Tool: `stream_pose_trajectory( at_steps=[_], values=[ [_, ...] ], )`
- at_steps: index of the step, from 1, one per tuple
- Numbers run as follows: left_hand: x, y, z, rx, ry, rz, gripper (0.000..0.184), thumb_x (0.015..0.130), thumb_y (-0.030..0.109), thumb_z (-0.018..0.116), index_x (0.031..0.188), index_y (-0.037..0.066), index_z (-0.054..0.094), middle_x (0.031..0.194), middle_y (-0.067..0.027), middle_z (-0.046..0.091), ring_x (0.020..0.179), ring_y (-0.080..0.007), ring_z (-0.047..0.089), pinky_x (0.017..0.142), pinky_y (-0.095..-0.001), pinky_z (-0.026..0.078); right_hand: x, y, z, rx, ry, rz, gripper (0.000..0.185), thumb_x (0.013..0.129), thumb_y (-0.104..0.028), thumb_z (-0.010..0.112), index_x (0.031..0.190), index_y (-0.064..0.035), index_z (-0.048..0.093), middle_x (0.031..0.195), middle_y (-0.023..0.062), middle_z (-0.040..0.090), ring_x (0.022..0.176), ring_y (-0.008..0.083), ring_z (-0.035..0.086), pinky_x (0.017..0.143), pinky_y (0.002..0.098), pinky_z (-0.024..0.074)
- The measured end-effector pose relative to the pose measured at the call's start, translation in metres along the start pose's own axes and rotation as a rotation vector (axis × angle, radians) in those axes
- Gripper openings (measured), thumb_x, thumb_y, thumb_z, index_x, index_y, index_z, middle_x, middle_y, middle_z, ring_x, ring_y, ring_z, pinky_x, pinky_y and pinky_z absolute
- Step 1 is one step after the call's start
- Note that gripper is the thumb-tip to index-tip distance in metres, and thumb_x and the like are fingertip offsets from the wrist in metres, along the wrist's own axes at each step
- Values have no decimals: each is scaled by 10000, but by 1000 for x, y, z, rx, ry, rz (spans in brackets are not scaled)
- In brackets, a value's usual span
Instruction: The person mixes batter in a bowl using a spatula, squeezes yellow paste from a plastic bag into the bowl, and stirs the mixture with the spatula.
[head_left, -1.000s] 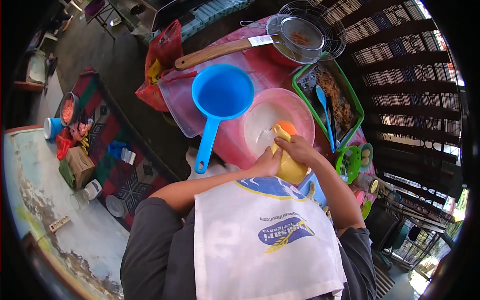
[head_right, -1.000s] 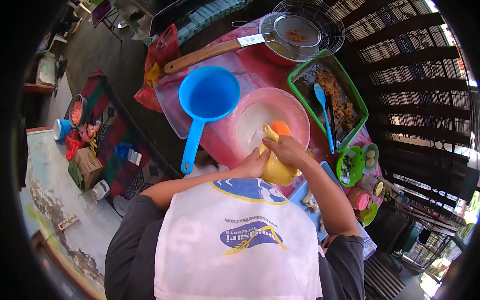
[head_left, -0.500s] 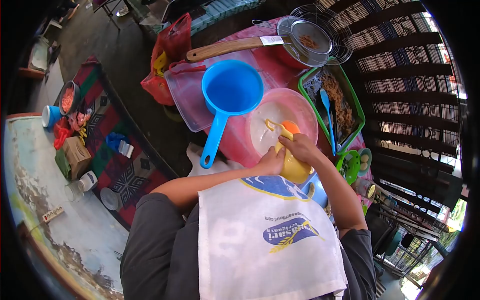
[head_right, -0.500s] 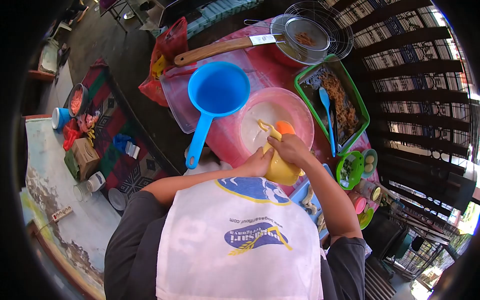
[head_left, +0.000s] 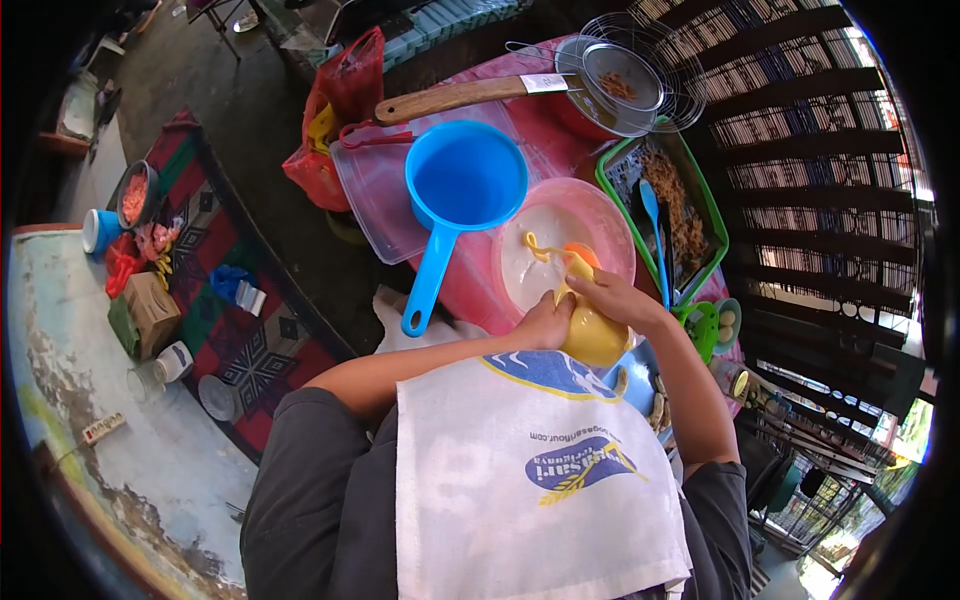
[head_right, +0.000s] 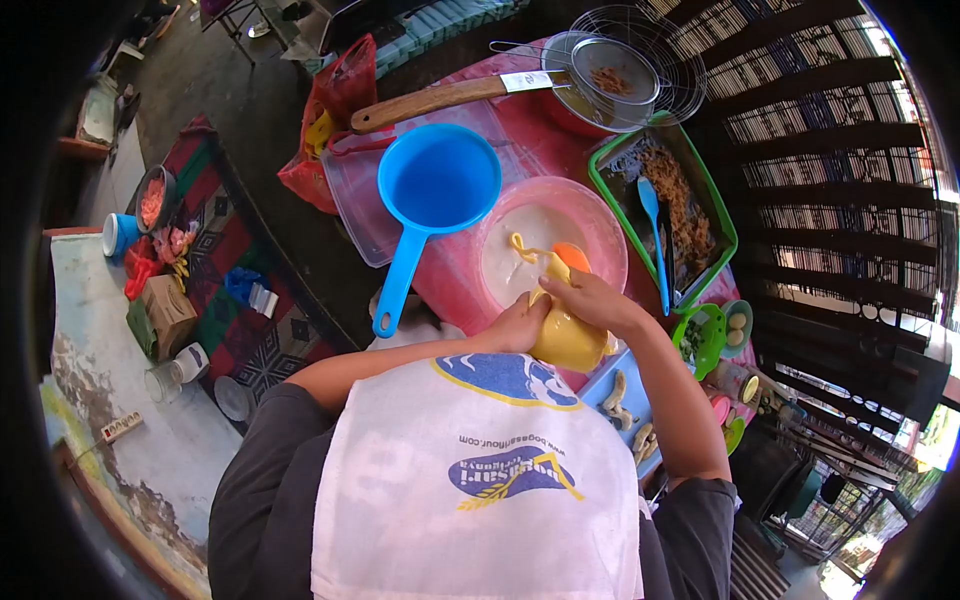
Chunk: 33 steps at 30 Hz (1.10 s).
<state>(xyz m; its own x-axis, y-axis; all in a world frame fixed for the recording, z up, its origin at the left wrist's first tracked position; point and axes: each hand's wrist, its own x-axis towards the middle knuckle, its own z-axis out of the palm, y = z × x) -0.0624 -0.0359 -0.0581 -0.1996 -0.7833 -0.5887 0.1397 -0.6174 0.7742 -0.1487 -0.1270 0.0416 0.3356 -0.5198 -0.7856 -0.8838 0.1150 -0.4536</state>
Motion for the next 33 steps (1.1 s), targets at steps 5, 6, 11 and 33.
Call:
stream_pose_trajectory(
  at_steps=[5, 6, 11, 33],
  values=[
    [-18, 21, -1, 24, 36, 38, 492, 894, 349, 247, 1177, -48, 319, 1087, -299, 476, 1038, -395, 474, 868, -410, 376, 5, 9, 0, 207, -78, 87, 388, 801, -361, 570, 963, -8, 561, 791, 83, 597, 733, 164, 569, 646, 289, 457],
    [-17, 20, -1, 48, 39, 55, 487, 896, 347, 250, 1169, -50, 321, 1077, -303, 478, 1029, -402, 476, 861, -416, 377, 4, 7, 1, 261, -84, 95, 377, 802, -353, 574, 952, -7, 565, 789, 85, 596, 724, 159, 566, 633, 284, 457],
    [-17, 18, 0, 75, 56, 88, 468, 900, 351, 274, 1130, -52, 334, 1030, -318, 491, 989, -424, 487, 829, -436, 383, 6, 5, 5, 262, -17, 109, 343, 822, -331, 558, 911, 0, 580, 776, 82, 591, 686, 147, 552, 619, 291, 447],
    [-19, 30, -4, 84, -46, -73, 543, 913, 364, 274, 1242, -69, 259, 1143, -289, 445, 1089, -342, 457, 899, -351, 362, 5, 8, 4, 22, 23, 30, 532, 877, -467, 390, 895, 40, 550, 788, 178, 580, 704, 219, 542, 639, 337, 419]
  ],
)
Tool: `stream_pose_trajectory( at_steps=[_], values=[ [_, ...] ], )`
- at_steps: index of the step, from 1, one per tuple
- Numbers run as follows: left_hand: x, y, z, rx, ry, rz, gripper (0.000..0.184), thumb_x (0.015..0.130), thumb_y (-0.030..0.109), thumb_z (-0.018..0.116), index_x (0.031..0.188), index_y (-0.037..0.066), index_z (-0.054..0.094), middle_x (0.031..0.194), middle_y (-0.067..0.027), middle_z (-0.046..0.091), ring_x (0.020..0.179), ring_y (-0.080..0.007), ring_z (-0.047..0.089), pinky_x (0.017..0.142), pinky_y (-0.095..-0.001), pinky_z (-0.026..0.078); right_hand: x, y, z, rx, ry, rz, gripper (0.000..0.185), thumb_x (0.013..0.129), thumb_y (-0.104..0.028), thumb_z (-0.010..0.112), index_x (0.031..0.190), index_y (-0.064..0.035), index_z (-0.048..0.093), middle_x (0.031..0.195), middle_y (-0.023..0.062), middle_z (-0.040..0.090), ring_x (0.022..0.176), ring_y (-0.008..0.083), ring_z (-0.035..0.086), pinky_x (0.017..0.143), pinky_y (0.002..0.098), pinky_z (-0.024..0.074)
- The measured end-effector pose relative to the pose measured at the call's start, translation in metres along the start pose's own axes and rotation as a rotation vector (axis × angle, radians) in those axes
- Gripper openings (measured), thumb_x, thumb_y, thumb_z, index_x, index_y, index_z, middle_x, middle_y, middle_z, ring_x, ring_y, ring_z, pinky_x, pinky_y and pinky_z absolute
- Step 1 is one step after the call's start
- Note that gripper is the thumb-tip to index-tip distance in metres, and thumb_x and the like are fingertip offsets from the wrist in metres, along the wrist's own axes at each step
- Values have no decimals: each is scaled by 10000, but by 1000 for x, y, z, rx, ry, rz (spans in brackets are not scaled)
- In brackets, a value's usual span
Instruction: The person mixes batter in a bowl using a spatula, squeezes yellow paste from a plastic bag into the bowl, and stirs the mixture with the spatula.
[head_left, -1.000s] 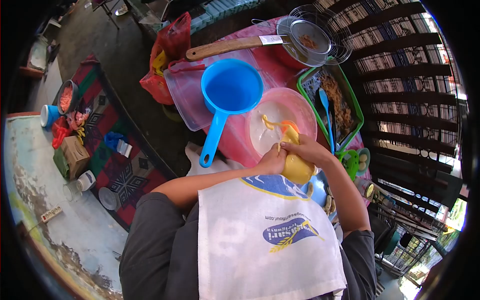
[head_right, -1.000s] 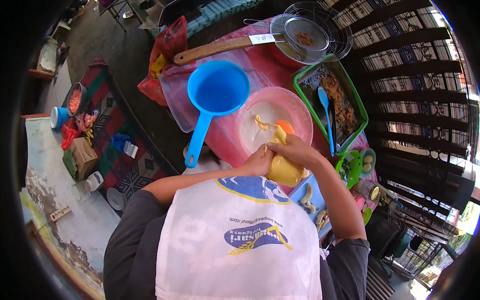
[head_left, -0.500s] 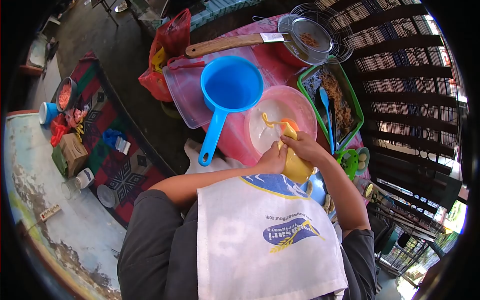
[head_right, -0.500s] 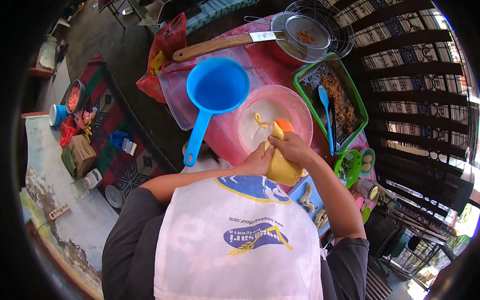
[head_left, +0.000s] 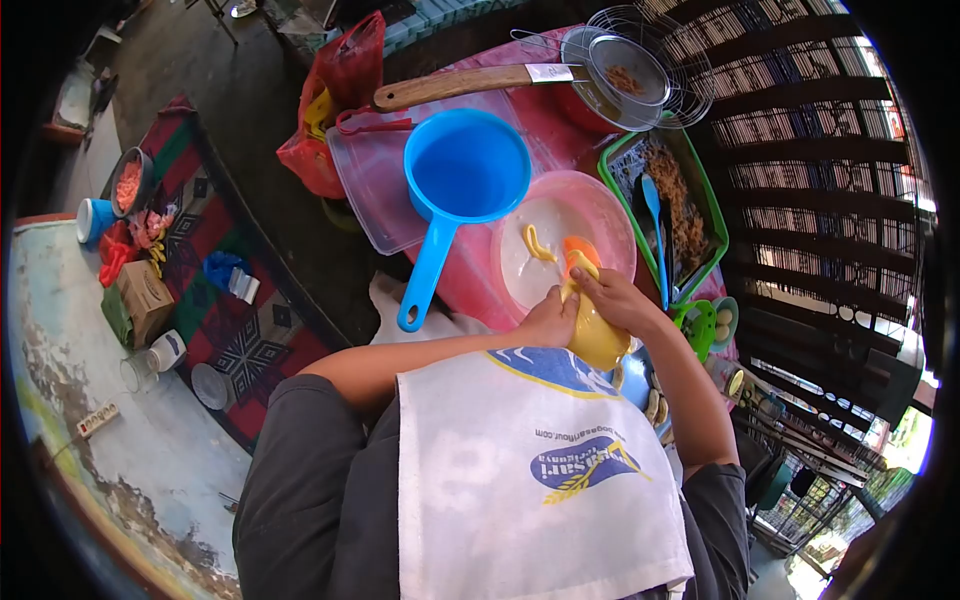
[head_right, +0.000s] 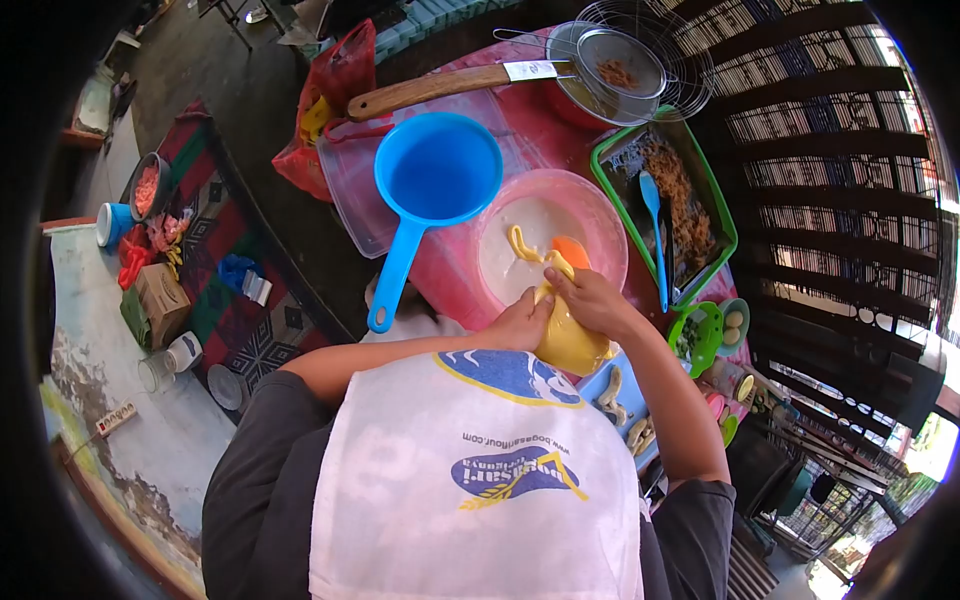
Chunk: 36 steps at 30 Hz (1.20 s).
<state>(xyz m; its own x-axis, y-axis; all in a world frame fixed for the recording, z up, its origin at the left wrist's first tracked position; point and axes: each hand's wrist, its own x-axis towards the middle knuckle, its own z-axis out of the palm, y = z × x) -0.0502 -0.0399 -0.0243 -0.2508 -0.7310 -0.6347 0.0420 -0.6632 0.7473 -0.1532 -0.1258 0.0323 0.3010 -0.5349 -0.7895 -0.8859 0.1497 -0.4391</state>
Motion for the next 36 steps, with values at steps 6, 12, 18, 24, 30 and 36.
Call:
stream_pose_trajectory(
  at_steps=[6, 12, 18, 24, 30, 36],
  values=[
    [2, -6, 5, 19, 106, 53, 518, 900, 347, 285, 1172, -94, 293, 1069, -328, 468, 1023, -404, 477, 864, -402, 376, 16, 13, 4, -91, 33, 13, 541, 874, -462, 388, 888, 50, 562, 806, 228, 579, 731, 313, 555, 662, 372, 414],
    [8, -14, 6, 7, 113, 75, 507, 893, 344, 286, 1132, -102, 314, 1011, -343, 491, 972, -439, 495, 836, -437, 390, 24, 18, 5, -134, 46, 15, 485, 880, -425, 414, 863, 35, 566, 728, 140, 569, 650, 207, 533, 599, 324, 422],
    [6, -10, 5, 17, 119, 40, 497, 891, 344, 284, 1129, -90, 317, 1008, -341, 493, 967, -438, 499, 835, -443, 392, 22, 8, 5, -161, 35, 34, 519, 877, -433, 386, 873, 52, 571, 801, 245, 576, 751, 353, 559, 679, 386, 411],
    [8, -10, 3, 27, 80, -2, 504, 905, 346, 270, 1174, -80, 297, 1049, -314, 480, 1003, -389, 492, 855, -397, 379, 27, 11, 5, -210, 35, 31, 518, 881, -418, 376, 872, 62, 570, 816, 256, 574, 764, 364, 561, 698, 395, 410],
    [5, -7, 3, 34, 111, 11, 494, 900, 344, 273, 1151, -81, 304, 1029, -324, 488, 981, -412, 498, 840, -419, 386, 25, 4, 4, -243, 49, 39, 502, 876, -383, 378, 878, 83, 565, 851, 268, 570, 801, 371, 558, 721, 393, 411],
    [2, -4, 3, 15, 149, 53, 487, 896, 339, 278, 1126, -89, 310, 1005, -339, 493, 960, -434, 502, 828, -437, 390, 16, 0, 2, -149, 84, 34, 515, 863, -376, 351, 900, 94, 557, 869, 284, 563, 821, 372, 558, 751, 393, 409]
  ],
)
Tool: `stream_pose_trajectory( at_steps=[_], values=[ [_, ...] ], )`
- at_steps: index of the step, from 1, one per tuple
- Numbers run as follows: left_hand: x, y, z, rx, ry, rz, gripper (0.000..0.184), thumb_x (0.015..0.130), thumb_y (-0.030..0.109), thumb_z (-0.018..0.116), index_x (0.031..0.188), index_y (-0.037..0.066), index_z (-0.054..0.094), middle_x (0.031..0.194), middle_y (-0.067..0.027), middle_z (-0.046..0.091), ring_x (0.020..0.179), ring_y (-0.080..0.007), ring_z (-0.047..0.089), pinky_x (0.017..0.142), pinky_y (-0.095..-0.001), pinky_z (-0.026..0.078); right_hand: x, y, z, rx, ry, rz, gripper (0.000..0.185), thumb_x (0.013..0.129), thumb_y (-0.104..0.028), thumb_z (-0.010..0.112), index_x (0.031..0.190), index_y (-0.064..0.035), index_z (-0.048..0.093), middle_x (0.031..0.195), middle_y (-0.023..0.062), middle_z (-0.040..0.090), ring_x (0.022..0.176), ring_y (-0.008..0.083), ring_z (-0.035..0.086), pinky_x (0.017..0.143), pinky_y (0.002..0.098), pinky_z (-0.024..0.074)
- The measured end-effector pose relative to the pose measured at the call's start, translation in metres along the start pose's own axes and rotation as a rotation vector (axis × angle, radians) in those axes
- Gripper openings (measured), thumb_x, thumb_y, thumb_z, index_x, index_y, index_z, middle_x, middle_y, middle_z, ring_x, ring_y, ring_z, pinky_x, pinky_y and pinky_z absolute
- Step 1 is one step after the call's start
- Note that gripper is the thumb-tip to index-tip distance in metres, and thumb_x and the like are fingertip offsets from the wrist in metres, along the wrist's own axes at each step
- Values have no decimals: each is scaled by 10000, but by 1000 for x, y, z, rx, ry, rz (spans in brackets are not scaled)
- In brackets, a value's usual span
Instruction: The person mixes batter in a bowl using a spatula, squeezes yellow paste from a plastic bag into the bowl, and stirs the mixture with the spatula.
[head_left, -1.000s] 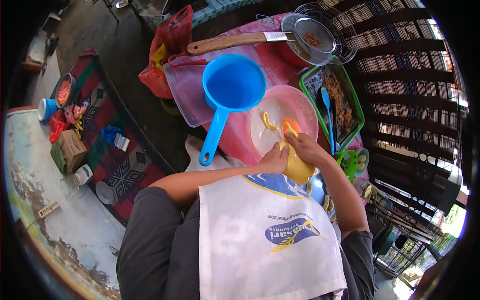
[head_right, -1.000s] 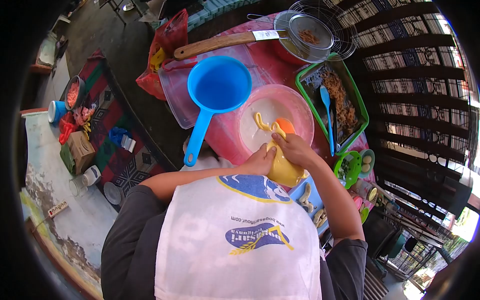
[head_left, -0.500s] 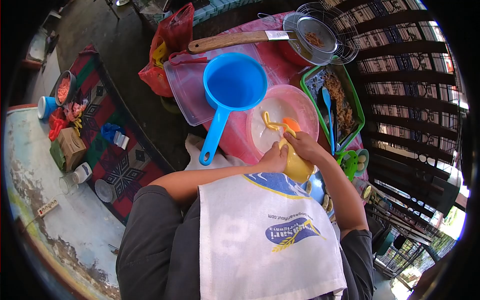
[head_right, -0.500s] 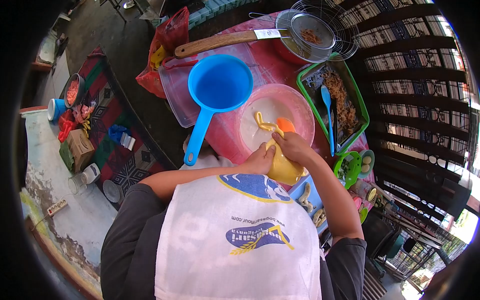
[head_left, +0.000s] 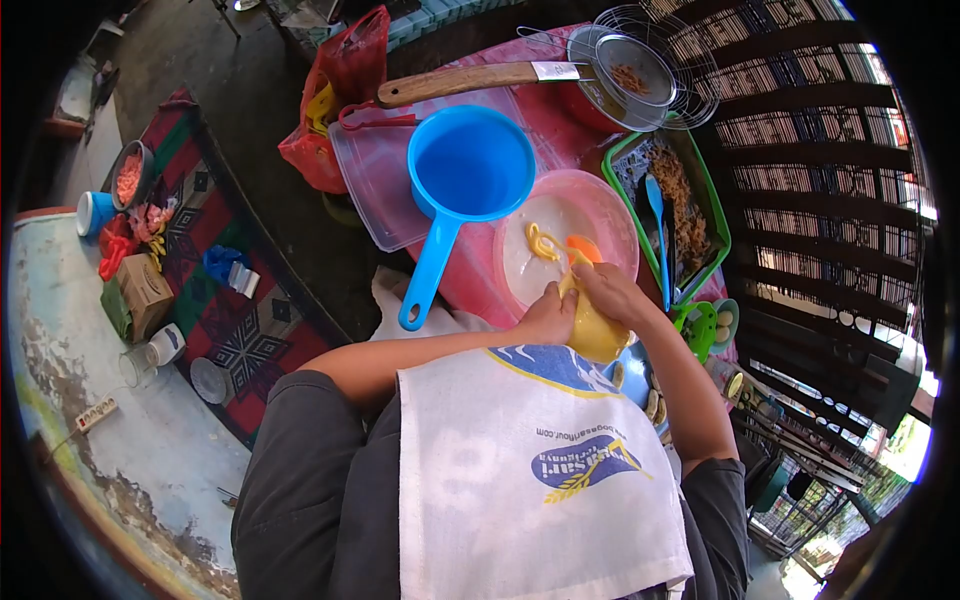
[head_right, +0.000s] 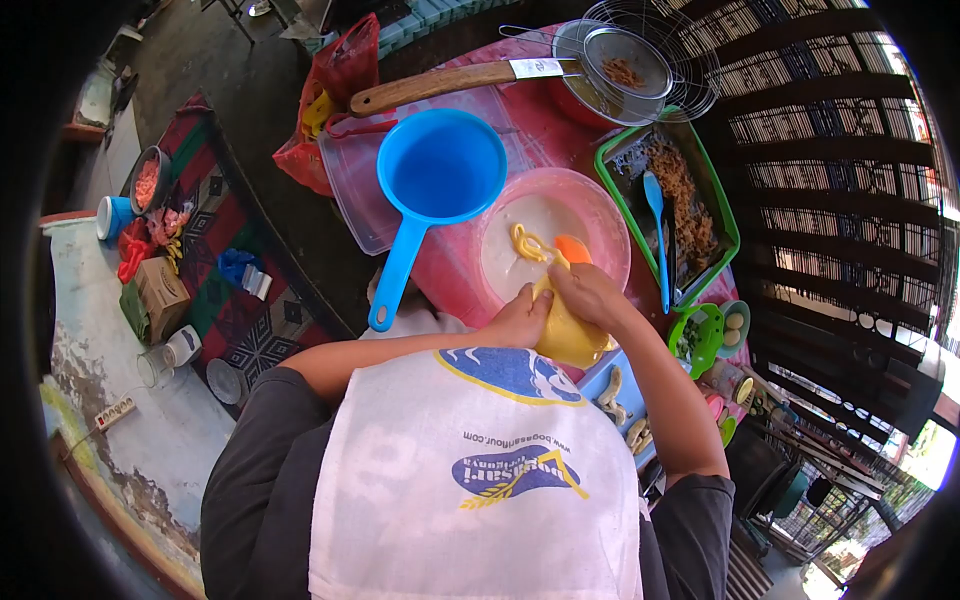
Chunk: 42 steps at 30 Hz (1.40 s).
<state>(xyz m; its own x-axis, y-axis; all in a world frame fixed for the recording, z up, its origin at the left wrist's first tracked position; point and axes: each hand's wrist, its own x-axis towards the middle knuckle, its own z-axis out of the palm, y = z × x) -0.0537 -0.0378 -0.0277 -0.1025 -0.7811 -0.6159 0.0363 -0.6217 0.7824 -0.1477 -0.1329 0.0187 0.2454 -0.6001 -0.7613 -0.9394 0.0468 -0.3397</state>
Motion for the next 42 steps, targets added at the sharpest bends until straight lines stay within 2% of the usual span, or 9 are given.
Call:
stream_pose_trajectory(
  at_steps=[4, 19, 25, 28, 31, 34, 37, 41, 42],
  values=[
    [-1, 2, 0, 1, 14, 29, 490, 895, 337, 279, 1121, -97, 310, 1014, -344, 486, 961, -437, 499, 829, -438, 387, -1, 5, 1, 61, 31, -13, 526, 866, -380, 319, 898, 90, 554, 876, 293, 557, 837, 386, 549, 764, 404, 404],
    [1, 2, -1, 21, 3, -11, 491, 894, 339, 289, 1164, -70, 279, 1023, -334, 490, 966, -431, 502, 832, -440, 389, 10, -2, 1, -230, 50, -42, 477, 835, -356, 352, 893, 63, 572, 903, 284, 556, 862, 408, 534, 781, 422, 399],
    [-4, 3, 1, -46, 77, 93, 489, 892, 349, 295, 1129, -79, 320, 1016, -333, 494, 962, -432, 504, 831, -439, 387, -18, -30, -7, -352, 228, 9, 444, 816, -392, 401, 858, 9, 587, 852, 251, 569, 790, 357, 558, 718, 396, 420],
    [-3, 4, 0, -115, 81, 80, 462, 891, 339, 317, 1094, -75, 348, 1011, -322, 502, 958, -425, 507, 817, -432, 393, -34, -34, -17, -130, 185, -14, 416, 815, -391, 460, 894, 2, 571, 852, 229, 573, 794, 339, 557, 720, 372, 422],
    [-7, 6, -7, -69, 19, 145, 476, 914, 346, 314, 1180, -48, 317, 1017, -273, 516, 959, -337, 542, 791, -359, 425, -41, -7, -16, -156, 234, -267, 450, 808, -417, 501, 963, 2, 556, 870, 212, 591, 823, 337, 576, 709, 375, 431],
    [-9, 6, -5, -204, 7, 262, 412, 915, 310, 343, 1144, -33, 346, 990, -242, 526, 943, -298, 548, 784, -347, 421, -61, -9, -11, 120, 293, -241, 400, 810, -354, 545, 1014, -10, 524, 887, 199, 583, 838, 300, 575, 719, 358, 427],
    [-12, 4, -2, -249, 28, 276, 364, 873, 267, 429, 1035, -57, 396, 911, -250, 533, 866, -355, 550, 746, -387, 414, -61, 11, -4, 86, 254, -220, 406, 817, -346, 545, 1043, -11, 505, 895, 192, 577, 847, 276, 568, 730, 337, 423],
    [-13, 5, -6, -208, -98, 516, 313, 849, 227, 482, 1020, -27, 419, 900, -205, 517, 847, -296, 535, 724, -360, 413, -80, 36, 7, 369, 318, -297, 494, 776, -286, 616, 1152, -20, 436, 978, 140, 558, 923, 184, 537, 799, 298, 416],
    [-9, -2, -2, -148, -134, 575, 305, 842, 223, 496, 1013, -20, 426, 905, -195, 510, 850, -283, 529, 721, -352, 411, -83, 53, 12, 484, 261, -275, 604, 726, -255, 677, 1206, -32, 387, 1021, 93, 538, 949, 153, 509, 836, 289, 405]
  ],
)
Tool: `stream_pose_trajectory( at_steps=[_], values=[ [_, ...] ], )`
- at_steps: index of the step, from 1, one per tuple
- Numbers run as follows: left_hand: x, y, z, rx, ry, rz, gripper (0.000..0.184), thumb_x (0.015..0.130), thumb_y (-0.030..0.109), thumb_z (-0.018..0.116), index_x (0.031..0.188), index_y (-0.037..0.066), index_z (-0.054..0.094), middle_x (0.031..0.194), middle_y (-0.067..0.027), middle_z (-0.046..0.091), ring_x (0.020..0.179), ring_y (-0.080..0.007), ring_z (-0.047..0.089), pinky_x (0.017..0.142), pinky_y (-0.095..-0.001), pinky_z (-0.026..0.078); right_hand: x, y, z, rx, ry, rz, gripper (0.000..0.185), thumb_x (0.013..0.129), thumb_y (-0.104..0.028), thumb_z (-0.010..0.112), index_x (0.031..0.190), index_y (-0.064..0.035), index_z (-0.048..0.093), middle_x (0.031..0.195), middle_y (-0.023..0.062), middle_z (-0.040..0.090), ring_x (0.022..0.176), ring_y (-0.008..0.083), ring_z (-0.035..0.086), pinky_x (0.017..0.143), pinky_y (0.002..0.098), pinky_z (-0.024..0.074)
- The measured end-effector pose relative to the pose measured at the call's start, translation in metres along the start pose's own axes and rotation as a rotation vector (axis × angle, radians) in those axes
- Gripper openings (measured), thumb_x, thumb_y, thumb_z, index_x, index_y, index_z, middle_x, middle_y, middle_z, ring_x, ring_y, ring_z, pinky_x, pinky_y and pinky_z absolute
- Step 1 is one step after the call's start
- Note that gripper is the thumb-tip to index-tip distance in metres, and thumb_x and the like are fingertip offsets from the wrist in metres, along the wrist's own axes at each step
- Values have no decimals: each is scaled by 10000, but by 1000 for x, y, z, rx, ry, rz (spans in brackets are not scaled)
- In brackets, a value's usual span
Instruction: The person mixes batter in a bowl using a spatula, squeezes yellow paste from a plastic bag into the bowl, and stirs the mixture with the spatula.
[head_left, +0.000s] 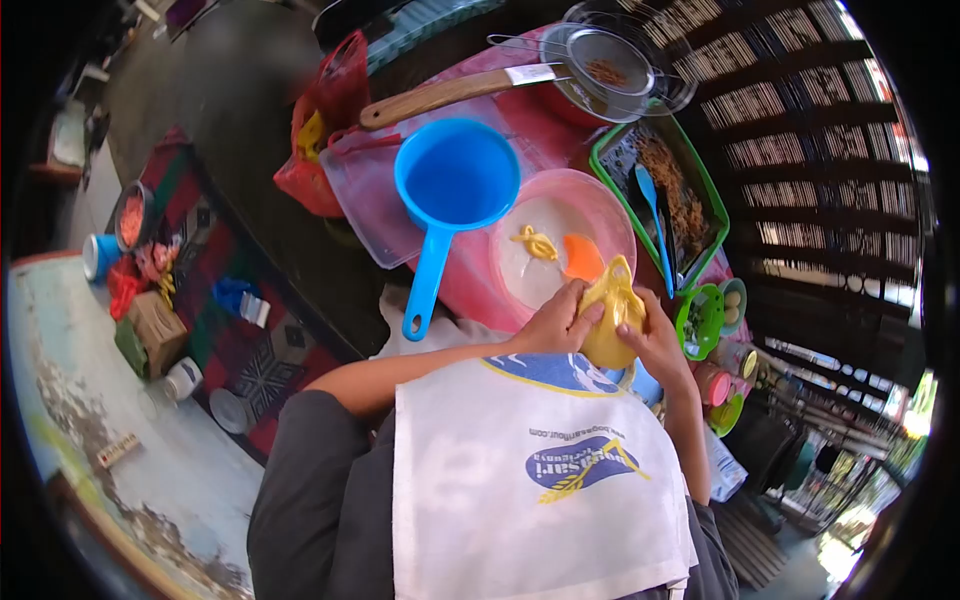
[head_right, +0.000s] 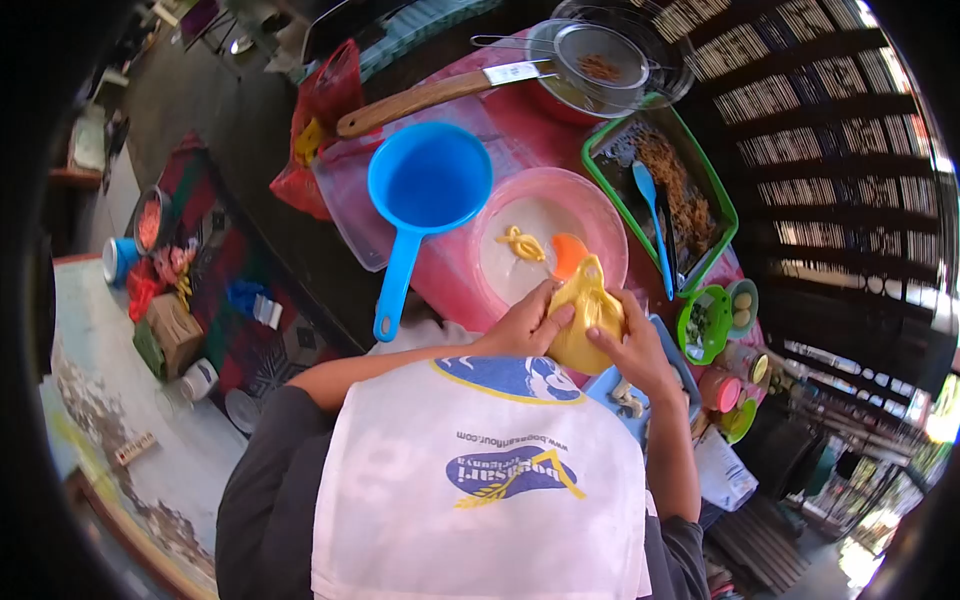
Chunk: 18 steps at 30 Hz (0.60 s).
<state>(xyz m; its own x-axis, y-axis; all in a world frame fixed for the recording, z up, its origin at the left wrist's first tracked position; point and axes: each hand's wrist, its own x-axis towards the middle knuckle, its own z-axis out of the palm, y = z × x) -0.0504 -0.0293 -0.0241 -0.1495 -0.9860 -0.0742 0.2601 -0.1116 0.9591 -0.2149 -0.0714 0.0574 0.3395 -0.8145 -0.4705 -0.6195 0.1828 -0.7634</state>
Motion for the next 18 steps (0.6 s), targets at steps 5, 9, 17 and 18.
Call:
stream_pose_trajectory(
  at_steps=[5, 9, 17, 18],
  values=[
    [-4, 17, 0, 228, -464, -94, 359, 819, 235, 555, 1076, 5, 455, 977, -141, 504, 930, -207, 496, 796, -307, 391, -53, 27, 13, 528, -102, 208, 746, 615, -222, 777, 1218, -47, 375, 1088, 42, 511, 998, 139, 489, 874, 289, 386],
    [-11, 17, 5, 255, -546, 31, 392, 792, 253, 592, 1076, 14, 469, 983, -136, 505, 926, -221, 492, 809, -308, 386, -80, 35, 29, 641, -5, 227, 721, 635, -158, 764, 1224, -36, 365, 1087, 45, 511, 998, 136, 497, 860, 279, 399],
    [-16, 16, 8, 316, -578, -33, 417, 783, 242, 614, 1093, 18, 447, 983, -135, 490, 930, -209, 485, 806, -306, 387, -89, 40, 53, 683, 174, 116, 688, 697, -116, 713, 1256, -16, 326, 1118, 64, 501, 1007, 134, 492, 861, 273, 402],
    [-16, 15, 8, 312, -571, -40, 415, 784, 239, 614, 1092, 18, 444, 980, -134, 487, 929, -206, 485, 803, -303, 389, -88, 42, 54, 696, 183, 114, 682, 701, -116, 709, 1257, -14, 327, 1113, 64, 505, 1002, 134, 495, 858, 272, 404]
  ],
)
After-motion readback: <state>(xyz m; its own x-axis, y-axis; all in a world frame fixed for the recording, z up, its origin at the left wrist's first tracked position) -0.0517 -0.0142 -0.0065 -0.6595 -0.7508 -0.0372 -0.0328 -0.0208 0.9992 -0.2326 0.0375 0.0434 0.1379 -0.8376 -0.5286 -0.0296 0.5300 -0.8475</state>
